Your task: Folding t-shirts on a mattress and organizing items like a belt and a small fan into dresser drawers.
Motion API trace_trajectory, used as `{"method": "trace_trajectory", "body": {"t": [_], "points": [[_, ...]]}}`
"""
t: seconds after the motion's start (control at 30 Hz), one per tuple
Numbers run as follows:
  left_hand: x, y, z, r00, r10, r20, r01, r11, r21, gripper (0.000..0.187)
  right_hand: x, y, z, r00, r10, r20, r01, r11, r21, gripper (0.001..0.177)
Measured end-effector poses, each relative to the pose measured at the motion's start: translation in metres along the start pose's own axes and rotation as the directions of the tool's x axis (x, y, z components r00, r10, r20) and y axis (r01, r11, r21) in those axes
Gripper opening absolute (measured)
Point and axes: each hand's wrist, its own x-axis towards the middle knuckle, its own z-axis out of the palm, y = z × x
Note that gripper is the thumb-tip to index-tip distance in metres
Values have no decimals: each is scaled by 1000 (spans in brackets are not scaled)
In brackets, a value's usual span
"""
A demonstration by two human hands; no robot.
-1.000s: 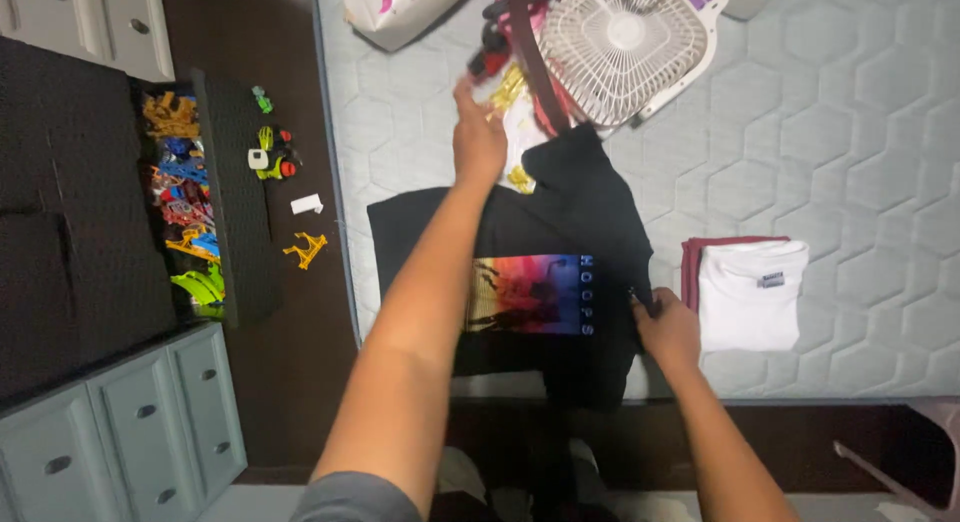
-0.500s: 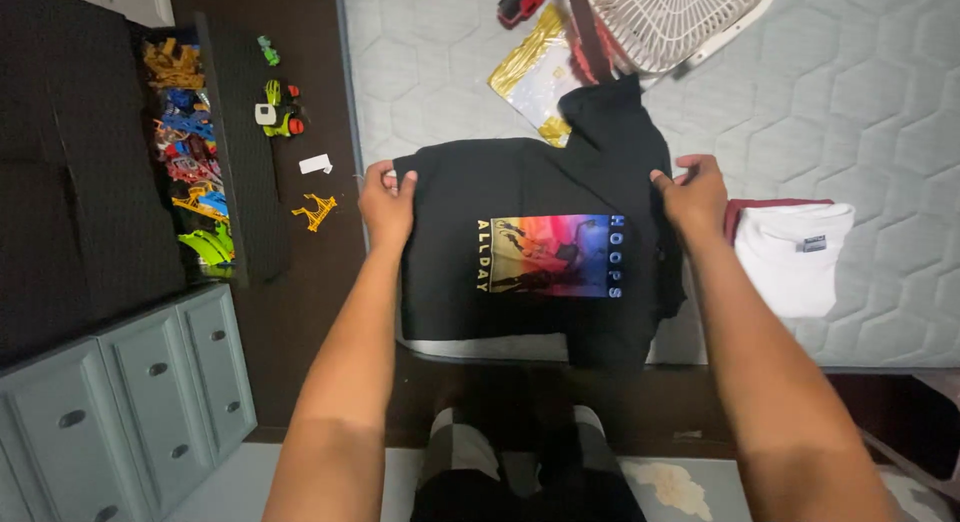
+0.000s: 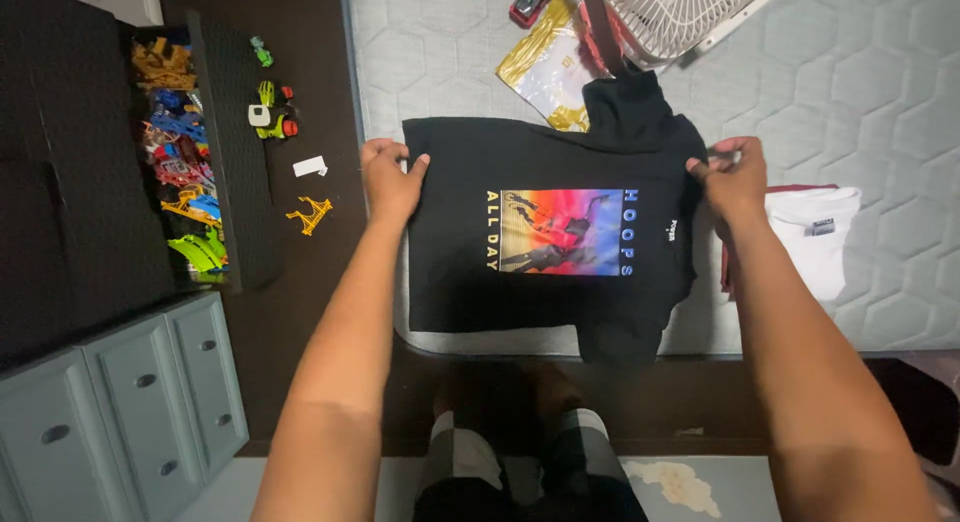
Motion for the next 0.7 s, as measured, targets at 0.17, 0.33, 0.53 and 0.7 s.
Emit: {"method": "trace_trajectory", "body": {"t": [0.17,0.33,0.53,0.7], "points": [[-13,1,3,995,78,63,-86,988,130,38,4,18,-5,995,-95,44,79,957,279,42],[-15,15,-14,866,-233,443,420,820,-390,26,-7,4,-21,997,16,78,-33,973,227,31],[-13,-7,-53,826,-239,510,544,577,-610,24,-54,-70,-64,986,151,69,-165,945,281,25],[-12,42,-144,900,-260,349,432,631,-644,66,-73,-111,-102,986,119,112,-157,883,443,27]]}}
